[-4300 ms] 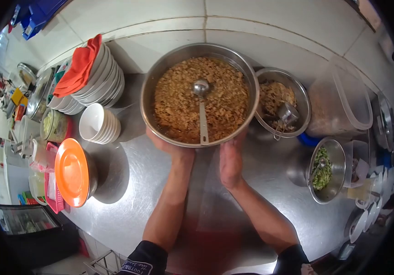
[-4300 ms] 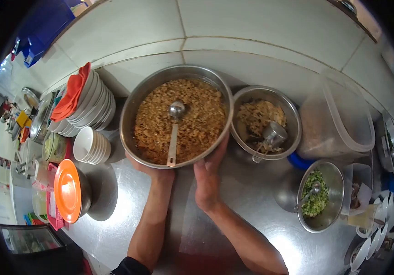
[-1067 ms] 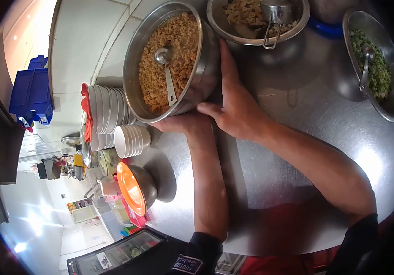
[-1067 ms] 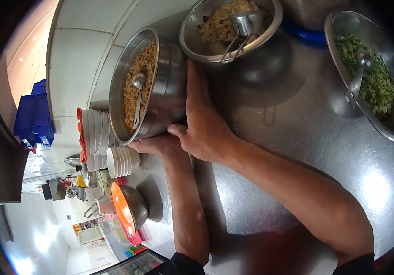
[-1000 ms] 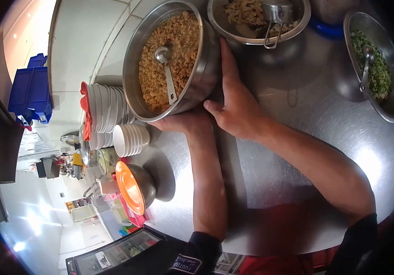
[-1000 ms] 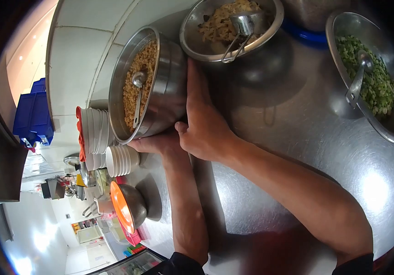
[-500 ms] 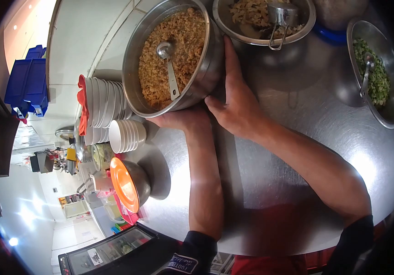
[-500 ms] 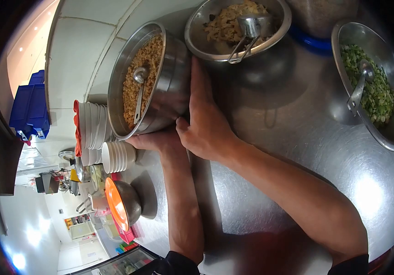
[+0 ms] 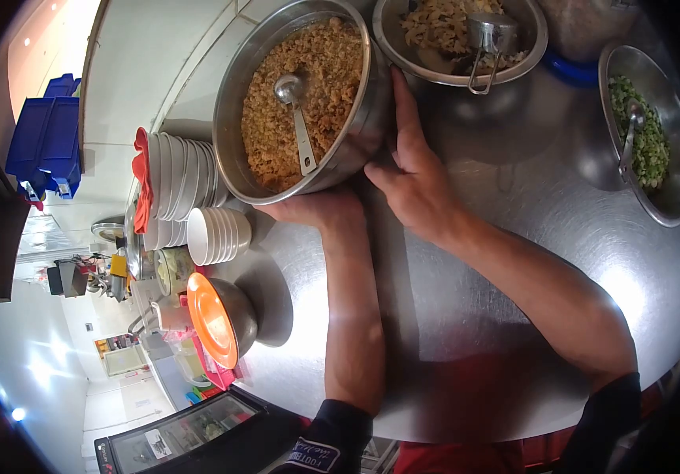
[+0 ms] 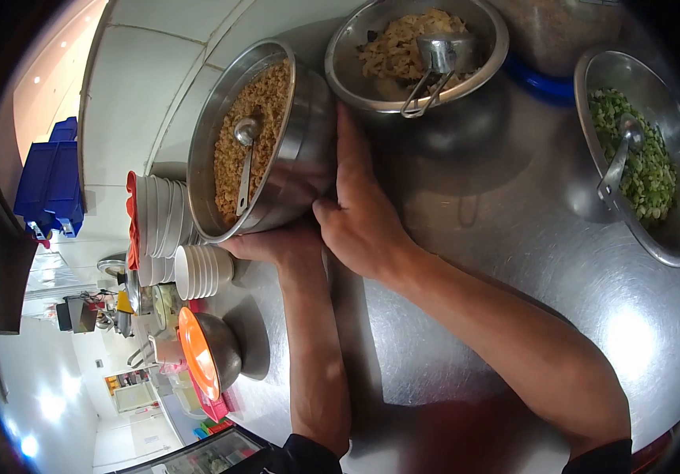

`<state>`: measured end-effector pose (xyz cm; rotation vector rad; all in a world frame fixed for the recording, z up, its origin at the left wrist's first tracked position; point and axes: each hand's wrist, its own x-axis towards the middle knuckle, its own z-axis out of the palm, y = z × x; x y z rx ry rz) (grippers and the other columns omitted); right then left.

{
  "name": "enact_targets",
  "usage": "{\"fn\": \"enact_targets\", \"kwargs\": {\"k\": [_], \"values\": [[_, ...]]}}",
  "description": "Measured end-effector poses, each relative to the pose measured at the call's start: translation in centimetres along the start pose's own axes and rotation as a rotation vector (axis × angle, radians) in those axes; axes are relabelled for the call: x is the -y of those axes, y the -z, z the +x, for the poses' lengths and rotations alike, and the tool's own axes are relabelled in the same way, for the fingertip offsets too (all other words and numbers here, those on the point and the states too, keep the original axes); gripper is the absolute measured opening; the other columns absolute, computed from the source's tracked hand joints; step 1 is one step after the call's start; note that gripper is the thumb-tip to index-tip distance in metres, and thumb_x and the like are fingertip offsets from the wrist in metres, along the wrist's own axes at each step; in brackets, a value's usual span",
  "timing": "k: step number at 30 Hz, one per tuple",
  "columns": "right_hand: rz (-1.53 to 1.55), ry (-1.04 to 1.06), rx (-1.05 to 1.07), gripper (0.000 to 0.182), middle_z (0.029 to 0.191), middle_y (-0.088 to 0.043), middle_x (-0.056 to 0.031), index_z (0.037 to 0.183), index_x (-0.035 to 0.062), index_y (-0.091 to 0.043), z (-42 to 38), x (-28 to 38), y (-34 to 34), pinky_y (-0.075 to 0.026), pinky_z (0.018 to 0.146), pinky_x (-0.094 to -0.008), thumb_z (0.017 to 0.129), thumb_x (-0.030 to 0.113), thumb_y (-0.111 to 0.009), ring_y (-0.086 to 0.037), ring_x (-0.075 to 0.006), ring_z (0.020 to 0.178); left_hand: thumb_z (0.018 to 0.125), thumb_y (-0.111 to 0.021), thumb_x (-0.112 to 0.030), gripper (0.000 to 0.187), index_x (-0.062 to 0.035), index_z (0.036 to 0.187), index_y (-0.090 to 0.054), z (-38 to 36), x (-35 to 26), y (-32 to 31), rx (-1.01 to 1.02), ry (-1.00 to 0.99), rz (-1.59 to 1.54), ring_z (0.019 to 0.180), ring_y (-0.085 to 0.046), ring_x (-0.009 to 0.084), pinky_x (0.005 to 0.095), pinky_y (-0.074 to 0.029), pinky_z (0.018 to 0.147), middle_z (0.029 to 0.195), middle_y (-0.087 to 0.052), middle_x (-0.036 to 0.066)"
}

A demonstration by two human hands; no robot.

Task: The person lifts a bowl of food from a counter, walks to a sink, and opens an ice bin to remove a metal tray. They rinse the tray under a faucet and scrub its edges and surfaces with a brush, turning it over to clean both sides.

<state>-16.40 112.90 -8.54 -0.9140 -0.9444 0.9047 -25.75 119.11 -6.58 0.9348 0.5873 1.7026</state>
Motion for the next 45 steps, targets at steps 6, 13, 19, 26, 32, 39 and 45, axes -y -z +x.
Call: {"fn": "enact_targets", "kwargs": {"k": [6, 13, 19, 26, 32, 39, 45], "values": [[0.267, 0.010, -0.039, 0.079, 0.160, -0.010, -0.0163, 0.154, 0.0013, -0.003, 0.1, 0.4, 0.2, -0.012, 0.120, -0.0356, 0.086, -0.002, -0.042, -0.011, -0.0242, 0.148, 0.095, -0.028, -0.057, 0.068, -0.0065, 0.134, -0.052, 0.1, 0.2, 0.0, -0.091, -0.074, 0.131, 0.115, -0.058, 0.0292, 0.0446, -0.048, 0.099, 0.128, -0.058, 0.013], [0.311, -0.017, -0.071, 0.075, 0.155, -0.019, -0.0215, 0.151, -0.0056, -0.005, 0.2, 1.0, 0.0, -0.014, 0.119, -0.0353, 0.087, 0.001, -0.042, -0.018, -0.0268, 0.145, 0.096, -0.028, -0.056, 0.067, -0.0063, 0.133, -0.052, -0.1, 0.1, -0.9, -0.113, -0.071, 0.093, 0.115, -0.058, 0.0292, 0.0441, -0.049, 0.098, 0.129, -0.058, 0.014], [0.372, -0.054, -0.054, 0.075, 0.155, -0.019, -0.0207, 0.152, -0.0046, -0.005, 0.2, 1.4, 0.2, -0.017, 0.119, -0.0354, 0.087, 0.000, -0.043, -0.019, -0.0259, 0.145, 0.097, -0.026, -0.053, 0.065, -0.0062, 0.133, -0.052, -0.2, -0.1, -1.1, -0.107, -0.073, 0.087, 0.115, -0.059, 0.0292, 0.0435, -0.050, 0.097, 0.130, -0.058, 0.014], [0.338, -0.031, -0.045, 0.075, 0.156, -0.017, -0.0195, 0.153, -0.0014, -0.003, 0.1, 1.0, 0.1, -0.017, 0.119, -0.0356, 0.089, -0.002, -0.043, -0.018, -0.0251, 0.146, 0.098, -0.025, -0.051, 0.064, -0.0054, 0.135, -0.050, 0.1, 0.1, -1.0, -0.130, -0.104, 0.077, 0.112, -0.061, 0.0297, 0.0445, -0.052, 0.096, 0.128, -0.059, 0.014], [0.138, 0.004, -0.044, 0.075, 0.159, -0.012, -0.0157, 0.154, 0.0023, -0.002, 0.0, 0.4, 0.0, -0.016, 0.119, -0.0364, 0.091, -0.004, -0.041, -0.014, -0.0237, 0.147, 0.099, -0.026, -0.051, 0.063, -0.0044, 0.135, -0.049, 0.2, 0.3, -0.5, -0.111, -0.173, 0.171, 0.116, -0.058, 0.0293, 0.0444, -0.049, 0.100, 0.131, -0.057, 0.014], [0.406, -0.029, -0.037, 0.078, 0.158, -0.014, -0.0166, 0.154, 0.0009, -0.001, 0.2, 1.0, -0.1, -0.015, 0.119, -0.0353, 0.087, -0.005, -0.040, -0.015, -0.0243, 0.147, 0.100, -0.027, -0.050, 0.062, -0.0044, 0.135, -0.049, -0.1, 0.1, -0.6, -0.149, -0.100, 0.082, 0.118, -0.057, 0.0280, 0.0431, -0.046, 0.103, 0.131, -0.056, 0.013], [0.449, -0.056, -0.047, 0.075, 0.157, -0.017, -0.0181, 0.154, 0.0010, -0.003, 0.2, 1.5, 0.0, -0.017, 0.119, -0.0353, 0.089, -0.003, -0.042, -0.017, -0.0235, 0.146, 0.100, -0.027, -0.048, 0.061, -0.0048, 0.136, -0.049, -0.1, 0.2, -0.5, -0.142, -0.108, 0.096, 0.116, -0.058, 0.0287, 0.0430, -0.051, 0.097, 0.131, -0.056, 0.014]]}}
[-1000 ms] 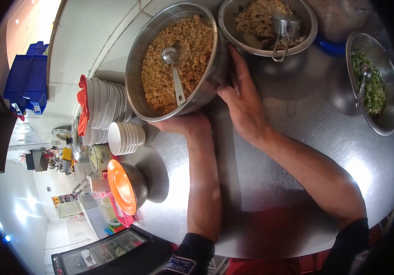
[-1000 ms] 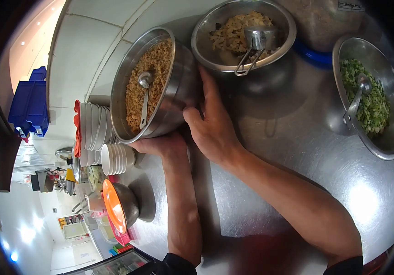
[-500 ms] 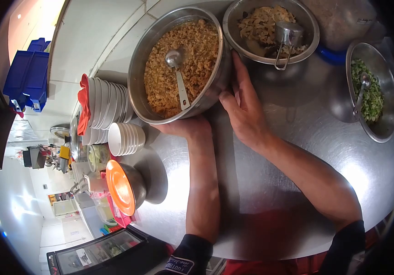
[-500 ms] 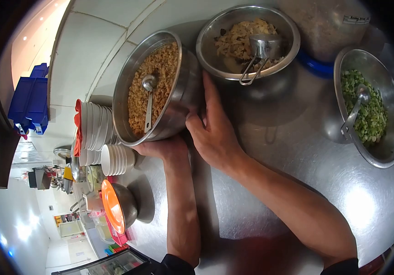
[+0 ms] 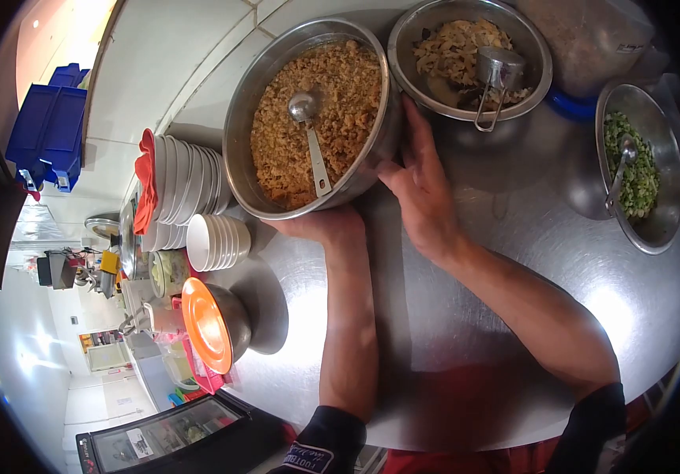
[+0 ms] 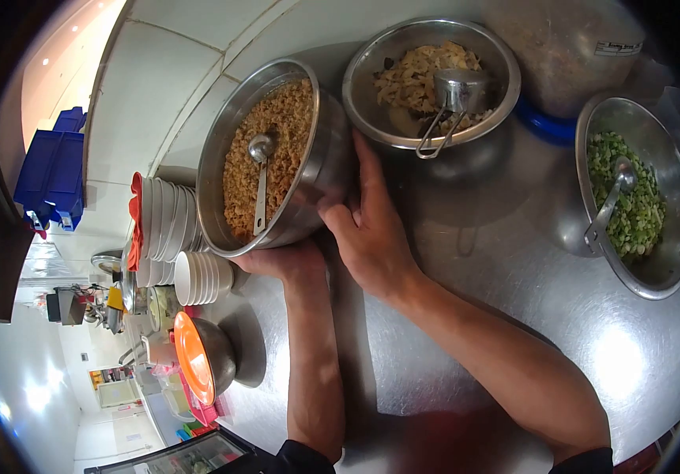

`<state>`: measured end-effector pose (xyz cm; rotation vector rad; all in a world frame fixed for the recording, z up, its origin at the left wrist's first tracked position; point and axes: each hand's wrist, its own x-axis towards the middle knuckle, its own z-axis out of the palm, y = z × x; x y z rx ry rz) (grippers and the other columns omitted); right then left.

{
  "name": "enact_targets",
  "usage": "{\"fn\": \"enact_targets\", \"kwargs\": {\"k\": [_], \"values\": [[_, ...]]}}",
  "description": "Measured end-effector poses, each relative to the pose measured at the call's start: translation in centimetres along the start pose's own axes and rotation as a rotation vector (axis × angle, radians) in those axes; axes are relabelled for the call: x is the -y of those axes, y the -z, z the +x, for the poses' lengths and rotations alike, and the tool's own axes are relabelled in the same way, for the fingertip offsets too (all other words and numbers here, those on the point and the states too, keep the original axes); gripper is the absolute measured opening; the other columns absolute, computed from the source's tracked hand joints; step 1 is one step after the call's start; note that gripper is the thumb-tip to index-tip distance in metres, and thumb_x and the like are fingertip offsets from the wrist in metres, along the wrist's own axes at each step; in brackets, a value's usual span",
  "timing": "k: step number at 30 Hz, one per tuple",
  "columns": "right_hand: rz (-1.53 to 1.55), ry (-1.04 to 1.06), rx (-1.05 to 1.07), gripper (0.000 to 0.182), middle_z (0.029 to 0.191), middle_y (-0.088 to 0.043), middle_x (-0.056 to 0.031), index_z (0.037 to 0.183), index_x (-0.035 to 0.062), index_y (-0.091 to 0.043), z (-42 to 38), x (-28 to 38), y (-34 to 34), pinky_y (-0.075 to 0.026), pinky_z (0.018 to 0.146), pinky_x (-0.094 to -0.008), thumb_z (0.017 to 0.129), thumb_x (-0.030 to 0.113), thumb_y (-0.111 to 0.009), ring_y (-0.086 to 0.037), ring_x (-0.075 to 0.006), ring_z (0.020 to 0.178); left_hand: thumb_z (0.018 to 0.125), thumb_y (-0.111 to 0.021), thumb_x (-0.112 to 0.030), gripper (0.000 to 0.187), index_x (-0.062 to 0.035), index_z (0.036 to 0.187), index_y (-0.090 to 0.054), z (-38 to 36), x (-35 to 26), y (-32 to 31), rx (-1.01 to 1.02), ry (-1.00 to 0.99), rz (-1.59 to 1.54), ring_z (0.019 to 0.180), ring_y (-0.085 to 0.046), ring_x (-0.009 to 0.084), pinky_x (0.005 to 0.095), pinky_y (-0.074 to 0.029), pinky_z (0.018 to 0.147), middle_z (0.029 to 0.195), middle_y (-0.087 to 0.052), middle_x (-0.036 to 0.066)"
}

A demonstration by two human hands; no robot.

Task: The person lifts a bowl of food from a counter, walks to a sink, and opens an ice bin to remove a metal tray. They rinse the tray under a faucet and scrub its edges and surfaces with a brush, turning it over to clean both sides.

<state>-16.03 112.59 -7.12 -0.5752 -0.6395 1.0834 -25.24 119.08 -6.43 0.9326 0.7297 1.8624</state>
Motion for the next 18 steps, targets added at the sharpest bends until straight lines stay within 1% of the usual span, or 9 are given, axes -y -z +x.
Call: {"fn": "enact_targets", "kwargs": {"k": [3, 6, 9, 12, 14, 16, 18], "values": [[-0.087, 0.021, 0.001, 0.076, 0.156, -0.019, -0.0178, 0.154, 0.0008, -0.004, 0.3, -0.5, 0.6, -0.019, 0.118, -0.0347, 0.088, -0.002, -0.044, -0.020, -0.0232, 0.145, 0.100, -0.027, -0.047, 0.060, -0.0042, 0.136, -0.048, -0.2, 0.3, 0.3, -0.044, -0.052, 0.095, 0.115, -0.059, 0.0294, 0.0428, -0.053, 0.095, 0.131, -0.056, 0.014], [-0.102, 0.010, -0.018, 0.080, 0.155, -0.021, -0.0170, 0.153, 0.0004, -0.005, 0.2, -0.3, 0.2, -0.021, 0.117, -0.0341, 0.086, -0.001, -0.048, -0.023, -0.0220, 0.144, 0.100, -0.028, -0.046, 0.059, -0.0037, 0.136, -0.047, 0.0, 0.1, -0.2, -0.027, -0.081, 0.091, 0.114, -0.060, 0.0298, 0.0431, -0.053, 0.096, 0.130, -0.057, 0.015], [-0.238, -0.063, 0.001, 0.083, 0.153, -0.026, -0.0158, 0.154, 0.0011, -0.006, 0.0, 0.0, 0.9, -0.025, 0.113, -0.0322, 0.084, 0.001, -0.052, -0.028, -0.0199, 0.140, 0.100, -0.027, -0.047, 0.061, -0.0035, 0.137, -0.047, -0.3, -0.3, -0.8, -0.012, -0.045, 0.075, 0.114, -0.060, 0.0297, 0.0432, -0.053, 0.097, 0.130, -0.056, 0.015], [-0.164, 0.047, -0.037, 0.085, 0.151, -0.029, -0.0136, 0.154, 0.0015, -0.008, 0.3, -1.3, 0.6, -0.036, 0.100, -0.0281, 0.082, 0.002, -0.054, -0.041, -0.0147, 0.121, 0.099, -0.028, -0.048, 0.062, -0.0033, 0.137, -0.047, -0.1, -0.2, -0.5, 0.023, -0.011, 0.025, 0.116, -0.059, 0.0297, 0.0434, -0.053, 0.097, 0.132, -0.055, 0.016], [-0.204, -0.021, -0.025, 0.086, 0.150, -0.030, -0.0132, 0.154, 0.0021, -0.008, 0.3, -1.0, 1.1, -0.036, 0.097, -0.0273, 0.082, 0.003, -0.056, -0.042, -0.0140, 0.117, 0.099, -0.028, -0.048, 0.062, -0.0033, 0.136, -0.047, -0.2, -0.2, -0.5, 0.009, -0.004, 0.016, 0.116, -0.059, 0.0298, 0.0430, -0.053, 0.097, 0.132, -0.055, 0.016], [-0.200, -0.033, -0.030, 0.087, 0.149, -0.032, -0.0127, 0.154, 0.0023, -0.009, 0.3, -1.0, 1.1, -0.037, 0.093, -0.0267, 0.081, 0.004, -0.057, -0.043, -0.0134, 0.112, 0.099, -0.029, -0.048, 0.061, -0.0033, 0.136, -0.047, -0.2, -0.2, -0.5, 0.002, -0.007, 0.016, 0.116, -0.059, 0.0299, 0.0431, -0.053, 0.097, 0.131, -0.055, 0.016], [-0.149, 0.009, -0.052, 0.088, 0.148, -0.034, -0.0122, 0.154, 0.0024, -0.009, 0.3, -1.3, 0.7, -0.038, 0.090, -0.0265, 0.080, 0.005, -0.058, -0.043, -0.0128, 0.107, 0.099, -0.028, -0.048, 0.061, -0.0033, 0.136, -0.048, 0.0, -0.1, -0.4, 0.002, -0.018, 0.027, 0.116, -0.059, 0.0300, 0.0435, -0.053, 0.097, 0.131, -0.056, 0.016]]}}
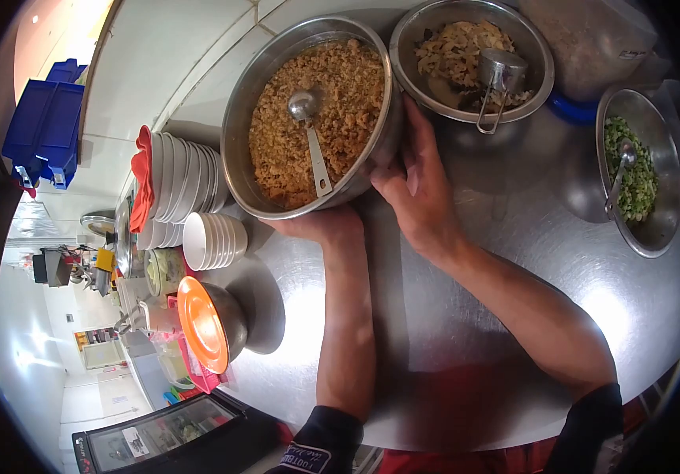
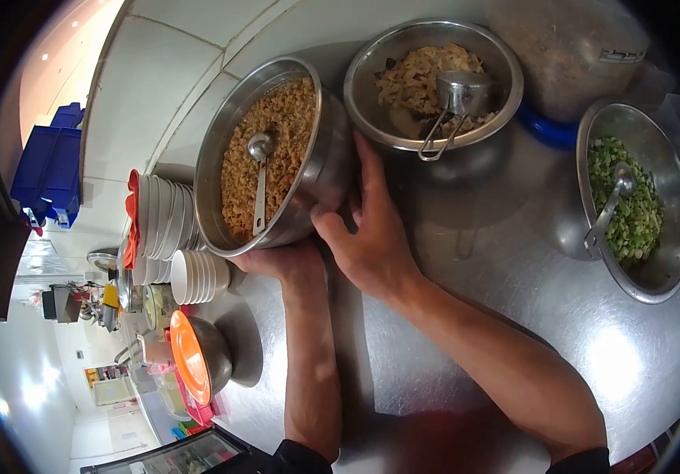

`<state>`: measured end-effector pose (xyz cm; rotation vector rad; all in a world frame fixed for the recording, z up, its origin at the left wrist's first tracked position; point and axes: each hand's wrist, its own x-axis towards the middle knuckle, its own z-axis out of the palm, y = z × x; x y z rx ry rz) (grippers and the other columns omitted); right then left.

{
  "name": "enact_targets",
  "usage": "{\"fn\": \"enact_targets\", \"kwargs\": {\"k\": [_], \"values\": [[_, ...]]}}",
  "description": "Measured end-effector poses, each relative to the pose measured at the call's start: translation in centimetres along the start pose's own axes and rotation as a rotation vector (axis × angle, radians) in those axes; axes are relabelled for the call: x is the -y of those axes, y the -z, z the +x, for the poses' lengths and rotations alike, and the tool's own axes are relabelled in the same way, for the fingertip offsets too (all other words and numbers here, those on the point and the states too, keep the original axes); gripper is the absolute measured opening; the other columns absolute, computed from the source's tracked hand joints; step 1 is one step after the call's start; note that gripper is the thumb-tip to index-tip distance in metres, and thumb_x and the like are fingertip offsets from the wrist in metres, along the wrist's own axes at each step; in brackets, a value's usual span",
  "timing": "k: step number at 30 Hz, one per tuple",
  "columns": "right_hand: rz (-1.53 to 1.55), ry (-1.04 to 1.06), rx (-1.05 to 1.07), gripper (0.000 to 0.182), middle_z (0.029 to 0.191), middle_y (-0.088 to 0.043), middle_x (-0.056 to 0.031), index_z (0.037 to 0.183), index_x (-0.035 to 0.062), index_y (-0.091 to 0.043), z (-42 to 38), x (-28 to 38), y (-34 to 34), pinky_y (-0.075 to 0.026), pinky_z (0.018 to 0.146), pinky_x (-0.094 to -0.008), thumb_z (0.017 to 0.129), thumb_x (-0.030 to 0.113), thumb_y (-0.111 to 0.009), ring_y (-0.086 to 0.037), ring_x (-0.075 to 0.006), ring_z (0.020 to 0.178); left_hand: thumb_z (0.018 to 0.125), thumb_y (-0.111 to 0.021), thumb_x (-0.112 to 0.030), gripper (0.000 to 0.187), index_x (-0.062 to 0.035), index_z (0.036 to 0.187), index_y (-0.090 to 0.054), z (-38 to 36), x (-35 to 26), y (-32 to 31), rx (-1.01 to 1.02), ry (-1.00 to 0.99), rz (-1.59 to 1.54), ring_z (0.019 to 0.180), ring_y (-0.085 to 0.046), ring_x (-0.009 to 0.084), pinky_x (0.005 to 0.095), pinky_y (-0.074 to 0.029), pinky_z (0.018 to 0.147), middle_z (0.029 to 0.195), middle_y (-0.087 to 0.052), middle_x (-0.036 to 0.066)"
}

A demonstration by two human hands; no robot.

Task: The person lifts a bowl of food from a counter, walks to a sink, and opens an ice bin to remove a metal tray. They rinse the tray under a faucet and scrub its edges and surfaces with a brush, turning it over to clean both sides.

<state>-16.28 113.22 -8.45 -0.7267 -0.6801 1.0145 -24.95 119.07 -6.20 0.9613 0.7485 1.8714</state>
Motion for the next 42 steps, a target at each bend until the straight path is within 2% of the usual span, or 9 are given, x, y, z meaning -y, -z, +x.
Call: {"fn": "enact_targets", "kwargs": {"k": [2, 7, 12, 15, 21, 33, 36, 39, 42], "values": [[-0.069, 0.000, 0.016, 0.089, 0.148, -0.034, -0.0125, 0.154, 0.0027, -0.009, -0.03, -0.14, 0.33, -0.037, 0.095, -0.0279, 0.080, 0.005, -0.059, -0.042, -0.0142, 0.113, 0.099, -0.028, -0.048, 0.061, -0.0035, 0.136, -0.048, 0.05, 0.04, 0.09, -0.015, 0.019, -0.023, 0.116, -0.059, 0.0301, 0.0438, -0.053, 0.097, 0.131, -0.056, 0.015], [-0.084, 0.029, 0.015, 0.091, 0.147, -0.035, -0.0125, 0.154, 0.0025, -0.009, 0.00, -0.47, 0.27, -0.038, 0.092, -0.0273, 0.080, 0.006, -0.061, -0.043, -0.0138, 0.112, 0.098, -0.028, -0.049, 0.062, -0.0040, 0.136, -0.048, 0.00, 0.09, 0.10, -0.025, 0.032, -0.038, 0.116, -0.059, 0.0308, 0.0450, -0.052, 0.098, 0.131, -0.056, 0.015], [-0.034, 0.041, 0.028, 0.092, 0.149, -0.031, -0.0145, 0.154, 0.0028, -0.007, 0.08, -0.32, 0.15, -0.037, 0.098, -0.0278, 0.080, 0.005, -0.061, -0.040, -0.0171, 0.126, 0.098, -0.028, -0.049, 0.062, -0.0036, 0.136, -0.048, 0.10, 0.25, 0.30, -0.032, 0.043, -0.041, 0.115, -0.059, 0.0310, 0.0451, -0.052, 0.098, 0.131, -0.056, 0.016], [-0.103, -0.039, 0.065, 0.093, 0.152, -0.027, -0.0158, 0.154, 0.0030, -0.006, -0.12, 0.34, 0.38, -0.031, 0.107, -0.0302, 0.079, 0.004, -0.061, -0.031, -0.0208, 0.138, 0.099, -0.028, -0.049, 0.062, -0.0028, 0.135, -0.048, 0.04, 0.07, 0.13, -0.015, 0.034, -0.043, 0.115, -0.059, 0.0306, 0.0443, -0.053, 0.096, 0.130, -0.056, 0.016], [-0.012, 0.046, 0.031, 0.094, 0.150, -0.028, -0.0165, 0.154, 0.0030, -0.006, 0.13, -0.35, -0.19, -0.032, 0.106, -0.0309, 0.079, 0.005, -0.062, -0.033, -0.0210, 0.136, 0.099, -0.027, -0.048, 0.061, -0.0024, 0.135, -0.048, 0.25, 0.24, 0.28, 0.009, -0.034, 0.055, 0.114, -0.059, 0.0301, 0.0445, -0.054, 0.095, 0.130, -0.056, 0.016], [-0.013, 0.042, 0.052, 0.097, 0.150, -0.026, -0.0195, 0.153, 0.0020, -0.002, 0.20, -0.06, -0.18, -0.028, 0.113, -0.0377, 0.079, 0.008, -0.063, -0.031, -0.0257, 0.138, 0.098, -0.028, -0.050, 0.064, -0.0027, 0.138, -0.045, 0.19, 0.06, 0.07, -0.020, 0.023, -0.019, 0.116, -0.059, 0.0316, 0.0439, -0.054, 0.097, 0.133, -0.054, 0.016], [-0.027, 0.033, 0.084, 0.097, 0.151, -0.023, -0.0207, 0.153, 0.0021, -0.001, 0.08, -0.08, 0.18, -0.024, 0.116, -0.0398, 0.079, 0.008, -0.064, -0.026, -0.0278, 0.141, 0.099, -0.027, -0.048, 0.062, -0.0015, 0.137, -0.046, 0.03, 0.09, -0.01, -0.022, 0.057, -0.117, 0.113, -0.060, 0.0312, 0.0420, -0.056, 0.095, 0.130, -0.056, 0.016], [-0.065, 0.039, 0.064, 0.098, 0.151, -0.023, -0.0206, 0.153, 0.0032, -0.001, 0.07, 0.05, -0.14, -0.025, 0.116, -0.0399, 0.078, 0.008, -0.064, -0.027, -0.0281, 0.141, 0.100, -0.026, -0.047, 0.062, -0.0011, 0.136, -0.046, -0.12, -0.18, -0.47, -0.023, -0.036, 0.058, 0.113, -0.061, 0.0306, 0.0410, -0.056, 0.093, 0.129, -0.056, 0.016], [-0.097, 0.040, 0.084, 0.099, 0.151, -0.022, -0.0210, 0.153, 0.0032, 0.000, 0.04, -0.08, 0.18, -0.024, 0.116, -0.0412, 0.079, 0.008, -0.065, -0.026, -0.0289, 0.142, 0.100, -0.026, -0.047, 0.062, -0.0014, 0.136, -0.046, -0.03, -0.02, -0.15, -0.001, -0.026, 0.029, 0.114, -0.060, 0.0306, 0.0420, -0.056, 0.095, 0.130, -0.056, 0.017]]}}
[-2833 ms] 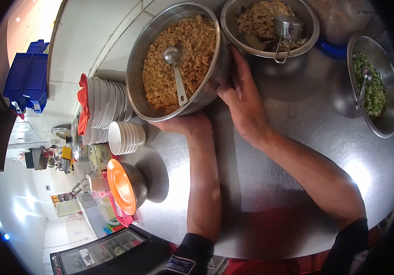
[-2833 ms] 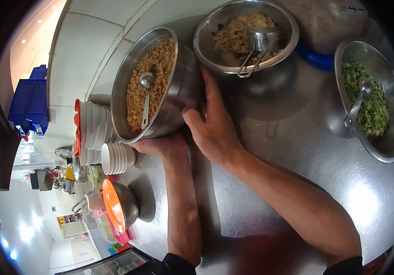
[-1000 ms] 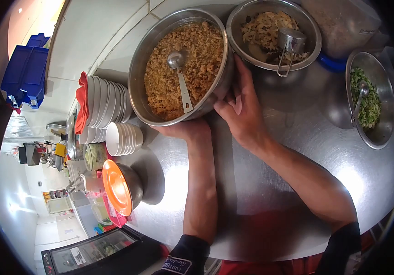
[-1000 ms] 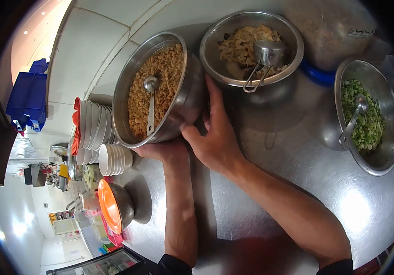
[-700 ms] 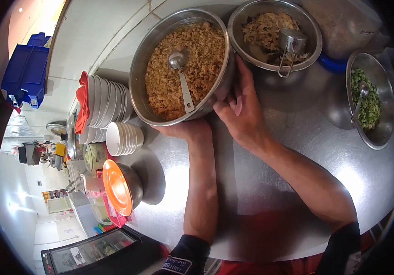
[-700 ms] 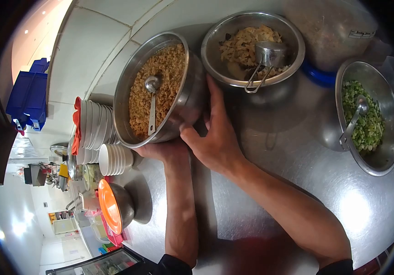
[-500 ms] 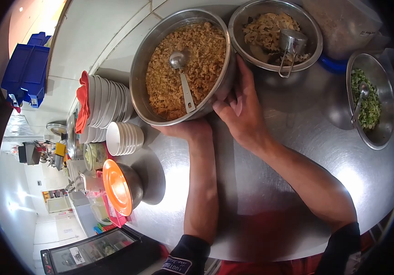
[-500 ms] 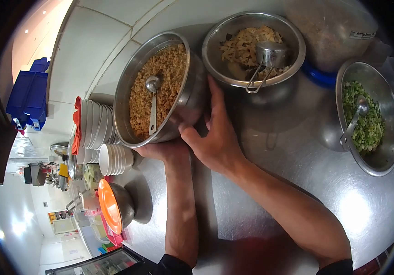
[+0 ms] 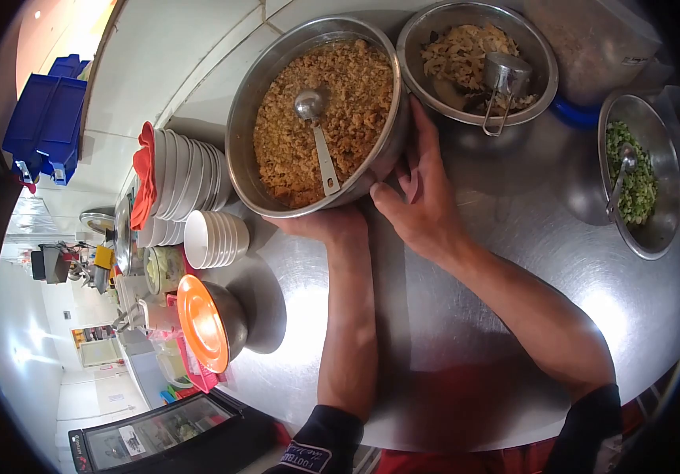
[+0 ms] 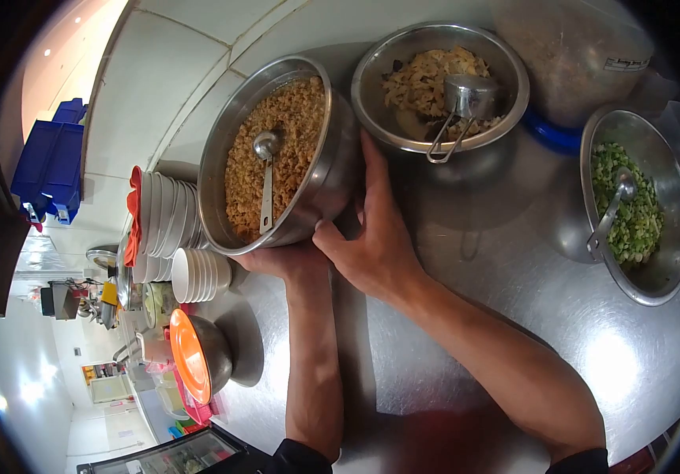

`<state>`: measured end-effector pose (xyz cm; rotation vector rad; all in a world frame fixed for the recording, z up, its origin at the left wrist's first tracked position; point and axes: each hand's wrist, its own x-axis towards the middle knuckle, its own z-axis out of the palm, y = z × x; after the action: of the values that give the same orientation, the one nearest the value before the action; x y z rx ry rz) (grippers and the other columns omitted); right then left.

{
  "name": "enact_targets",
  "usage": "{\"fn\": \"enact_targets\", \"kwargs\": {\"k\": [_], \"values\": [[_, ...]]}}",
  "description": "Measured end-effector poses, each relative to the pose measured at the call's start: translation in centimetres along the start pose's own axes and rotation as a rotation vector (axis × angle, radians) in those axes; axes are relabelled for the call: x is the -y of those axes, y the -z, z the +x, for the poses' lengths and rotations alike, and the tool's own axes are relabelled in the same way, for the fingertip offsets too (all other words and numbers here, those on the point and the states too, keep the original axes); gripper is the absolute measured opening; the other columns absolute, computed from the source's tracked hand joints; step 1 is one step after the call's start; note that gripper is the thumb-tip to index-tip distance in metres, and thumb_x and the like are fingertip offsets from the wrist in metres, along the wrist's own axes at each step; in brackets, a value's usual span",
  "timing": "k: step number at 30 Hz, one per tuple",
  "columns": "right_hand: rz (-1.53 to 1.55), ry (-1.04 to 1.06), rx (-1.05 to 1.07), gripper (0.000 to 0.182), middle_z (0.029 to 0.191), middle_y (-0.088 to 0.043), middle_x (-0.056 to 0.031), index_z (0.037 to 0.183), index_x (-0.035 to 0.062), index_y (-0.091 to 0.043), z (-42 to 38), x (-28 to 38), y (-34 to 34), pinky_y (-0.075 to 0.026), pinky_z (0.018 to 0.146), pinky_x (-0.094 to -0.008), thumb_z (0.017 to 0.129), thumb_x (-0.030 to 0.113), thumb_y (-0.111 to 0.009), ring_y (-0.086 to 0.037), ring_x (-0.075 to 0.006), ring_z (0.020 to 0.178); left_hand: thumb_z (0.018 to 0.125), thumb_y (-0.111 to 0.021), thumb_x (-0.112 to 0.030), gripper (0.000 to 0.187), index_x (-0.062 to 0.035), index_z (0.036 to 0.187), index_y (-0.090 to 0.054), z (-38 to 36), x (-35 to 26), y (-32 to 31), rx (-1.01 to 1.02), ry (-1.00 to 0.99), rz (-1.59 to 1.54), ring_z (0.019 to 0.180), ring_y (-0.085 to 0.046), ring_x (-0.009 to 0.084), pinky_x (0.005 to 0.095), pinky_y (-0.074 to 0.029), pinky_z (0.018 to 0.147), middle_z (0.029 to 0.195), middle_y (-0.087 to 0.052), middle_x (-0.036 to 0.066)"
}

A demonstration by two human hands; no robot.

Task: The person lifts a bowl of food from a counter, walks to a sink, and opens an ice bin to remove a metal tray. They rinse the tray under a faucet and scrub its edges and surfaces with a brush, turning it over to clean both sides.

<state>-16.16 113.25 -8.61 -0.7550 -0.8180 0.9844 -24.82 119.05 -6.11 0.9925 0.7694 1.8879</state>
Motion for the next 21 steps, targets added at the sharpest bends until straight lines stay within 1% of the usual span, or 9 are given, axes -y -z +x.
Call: {"fn": "enact_targets", "kwargs": {"k": [3, 6, 9, 12, 18, 21], "values": [[-0.004, -0.008, -0.002, 0.096, 0.152, -0.022, -0.0154, 0.154, 0.0106, 0.001, -0.1, 0.2, -0.2, -0.021, 0.119, -0.0395, 0.078, -0.008, -0.054, -0.026, -0.0238, 0.142, 0.100, -0.026, -0.048, 0.062, -0.0011, 0.136, -0.046, 0.0, 0.0, -0.1, -0.018, 0.027, -0.045, 0.114, -0.060, 0.0308, 0.0424, -0.056, 0.095, 0.130, -0.055, 0.018], [0.003, 0.007, 0.013, 0.096, 0.152, -0.022, -0.0151, 0.154, 0.0108, 0.000, -0.1, 0.1, -0.1, -0.022, 0.118, -0.0388, 0.079, -0.008, -0.056, -0.027, -0.0234, 0.141, 0.099, -0.025, -0.049, 0.064, -0.0009, 0.137, -0.045, 0.2, 0.4, 0.5, -0.030, 0.062, -0.114, 0.115, -0.059, 0.0311, 0.0432, -0.055, 0.097, 0.130, -0.055, 0.018], [-0.010, 0.012, 0.001, 0.096, 0.151, -0.023, -0.0150, 0.154, 0.0105, 0.000, -0.1, 0.2, -0.3, -0.024, 0.117, -0.0375, 0.078, -0.007, -0.057, -0.029, -0.0225, 0.139, 0.099, -0.025, -0.049, 0.064, -0.0009, 0.137, -0.045, 0.2, 0.6, 0.8, -0.035, 0.065, -0.115, 0.115, -0.060, 0.0312, 0.0431, -0.055, 0.096, 0.130, -0.055, 0.018], [-0.044, 0.000, 0.012, 0.098, 0.151, -0.024, -0.0147, 0.154, 0.0102, 0.000, -0.1, 0.1, 0.0, -0.026, 0.116, -0.0365, 0.078, -0.005, -0.060, -0.031, -0.0215, 0.138, 0.099, -0.025, -0.049, 0.064, -0.0009, 0.137, -0.045, 0.0, 0.6, 0.9, -0.037, 0.057, -0.082, 0.115, -0.060, 0.0313, 0.0431, -0.055, 0.096, 0.130, -0.055, 0.018], [-0.080, -0.003, 0.019, 0.100, 0.151, -0.025, -0.0143, 0.154, 0.0095, 0.002, -0.1, 0.5, -0.1, -0.028, 0.114, -0.0354, 0.079, -0.001, -0.064, -0.031, -0.0208, 0.137, 0.099, -0.025, -0.050, 0.065, -0.0009, 0.137, -0.045, -0.1, 0.6, 1.2, -0.036, 0.041, -0.053, 0.114, -0.060, 0.0315, 0.0430, -0.056, 0.095, 0.131, -0.055, 0.018], [-0.084, -0.008, 0.012, 0.100, 0.151, -0.021, -0.0243, 0.151, -0.0018, 0.001, -0.1, 0.7, -0.1, -0.024, 0.116, -0.0409, 0.078, 0.008, -0.066, -0.025, -0.0308, 0.142, 0.099, -0.025, -0.050, 0.065, -0.0009, 0.137, -0.045, 0.0, 0.6, 1.3, -0.028, 0.039, -0.053, 0.114, -0.060, 0.0316, 0.0430, -0.056, 0.095, 0.131, -0.055, 0.018]]}}
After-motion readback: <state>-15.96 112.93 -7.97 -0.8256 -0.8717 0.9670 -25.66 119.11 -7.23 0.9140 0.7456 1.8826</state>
